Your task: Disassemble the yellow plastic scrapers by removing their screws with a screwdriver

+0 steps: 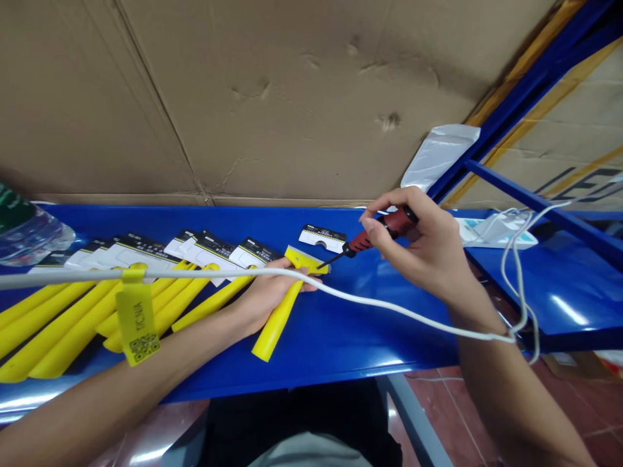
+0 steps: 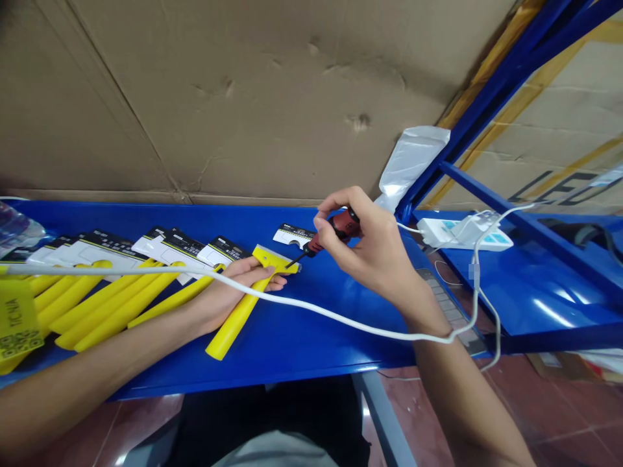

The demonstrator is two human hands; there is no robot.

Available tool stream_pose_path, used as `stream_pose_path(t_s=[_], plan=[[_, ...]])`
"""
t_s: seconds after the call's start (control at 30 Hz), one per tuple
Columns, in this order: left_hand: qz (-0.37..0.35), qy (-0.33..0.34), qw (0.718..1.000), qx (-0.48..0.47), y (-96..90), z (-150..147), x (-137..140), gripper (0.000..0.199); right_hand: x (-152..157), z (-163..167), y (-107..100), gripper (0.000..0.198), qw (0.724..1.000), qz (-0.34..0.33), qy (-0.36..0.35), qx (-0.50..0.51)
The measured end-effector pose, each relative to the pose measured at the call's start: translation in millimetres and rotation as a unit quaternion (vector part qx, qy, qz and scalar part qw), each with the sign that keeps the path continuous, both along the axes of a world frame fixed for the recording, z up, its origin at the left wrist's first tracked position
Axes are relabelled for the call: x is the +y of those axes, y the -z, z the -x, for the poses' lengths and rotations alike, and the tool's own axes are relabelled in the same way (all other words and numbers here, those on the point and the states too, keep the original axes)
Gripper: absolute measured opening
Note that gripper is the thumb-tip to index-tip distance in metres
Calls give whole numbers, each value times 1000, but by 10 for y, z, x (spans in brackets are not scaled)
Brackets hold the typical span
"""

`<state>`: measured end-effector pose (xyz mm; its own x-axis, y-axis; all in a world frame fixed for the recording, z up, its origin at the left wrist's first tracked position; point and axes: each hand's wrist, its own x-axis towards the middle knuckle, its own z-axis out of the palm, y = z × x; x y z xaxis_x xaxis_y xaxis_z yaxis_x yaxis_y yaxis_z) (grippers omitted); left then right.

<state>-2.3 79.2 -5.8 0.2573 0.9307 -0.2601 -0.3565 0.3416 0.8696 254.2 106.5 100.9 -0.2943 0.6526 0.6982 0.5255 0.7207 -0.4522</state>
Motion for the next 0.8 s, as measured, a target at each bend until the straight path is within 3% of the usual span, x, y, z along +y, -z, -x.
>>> stream_pose_path(t_s=[0.1,0.2,0.27,0.37,0.47,0.6,0.8], plan=[[-5,1,1000,12,-36,-12,4,16,-92,-35,-98,18,997,36,-38,-52],[-3,-4,1000,21,-71,-24,2,13,-165,-77,-242,14,989,131,-30,-69],[6,-8,1000,13,-87,-28,-1,11,-176,-104,-329,18,983,159,-29,-84],[11,-7,1000,-11,-93,-29,-2,7,-140,-141,-411,31,982,135,-40,-125],[6,-1,1000,-28,-78,-25,4,5,-81,-169,-452,32,981,122,-15,-149],[1,1,1000,-19,-55,-25,13,3,-7,-188,-519,39,973,111,-38,-197],[27,-6,999,-38,-62,-73,4,15,51,-142,-618,29,970,102,-28,-217]])
